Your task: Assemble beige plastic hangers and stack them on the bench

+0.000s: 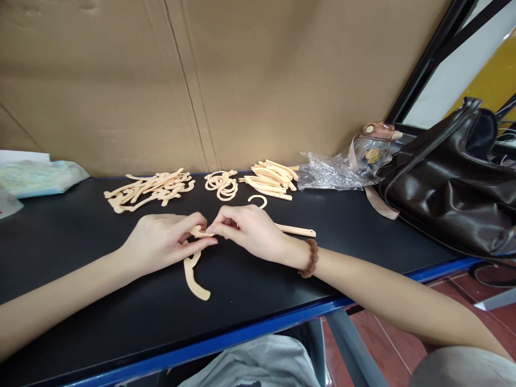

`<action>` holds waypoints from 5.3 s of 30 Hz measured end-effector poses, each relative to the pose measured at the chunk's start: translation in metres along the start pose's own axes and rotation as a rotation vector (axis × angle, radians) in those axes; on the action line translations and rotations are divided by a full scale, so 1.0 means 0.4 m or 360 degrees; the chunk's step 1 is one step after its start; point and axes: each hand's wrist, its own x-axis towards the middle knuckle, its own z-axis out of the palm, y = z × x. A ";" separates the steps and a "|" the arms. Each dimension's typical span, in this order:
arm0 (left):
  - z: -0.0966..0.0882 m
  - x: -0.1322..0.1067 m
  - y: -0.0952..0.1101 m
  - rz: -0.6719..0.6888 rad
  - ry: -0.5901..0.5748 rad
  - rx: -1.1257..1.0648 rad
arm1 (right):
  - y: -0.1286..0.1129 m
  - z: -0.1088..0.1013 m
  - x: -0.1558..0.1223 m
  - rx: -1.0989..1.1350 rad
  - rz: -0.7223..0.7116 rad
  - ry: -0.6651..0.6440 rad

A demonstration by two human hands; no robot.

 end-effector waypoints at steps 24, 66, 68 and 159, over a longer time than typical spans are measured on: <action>0.010 -0.007 0.001 0.0199 -0.0118 -0.0123 | 0.011 0.001 0.003 -0.0428 -0.0182 -0.0058; -0.007 0.027 -0.010 -0.0336 -0.0912 0.0133 | 0.039 0.010 0.010 -0.0276 -0.0128 -0.0125; -0.007 0.027 -0.012 -0.0340 -0.0907 0.0115 | 0.039 0.010 0.009 -0.0245 -0.0128 -0.0114; 0.007 0.010 -0.003 -0.0339 -0.0599 0.0137 | 0.025 -0.004 0.016 -0.0050 -0.0017 -0.0132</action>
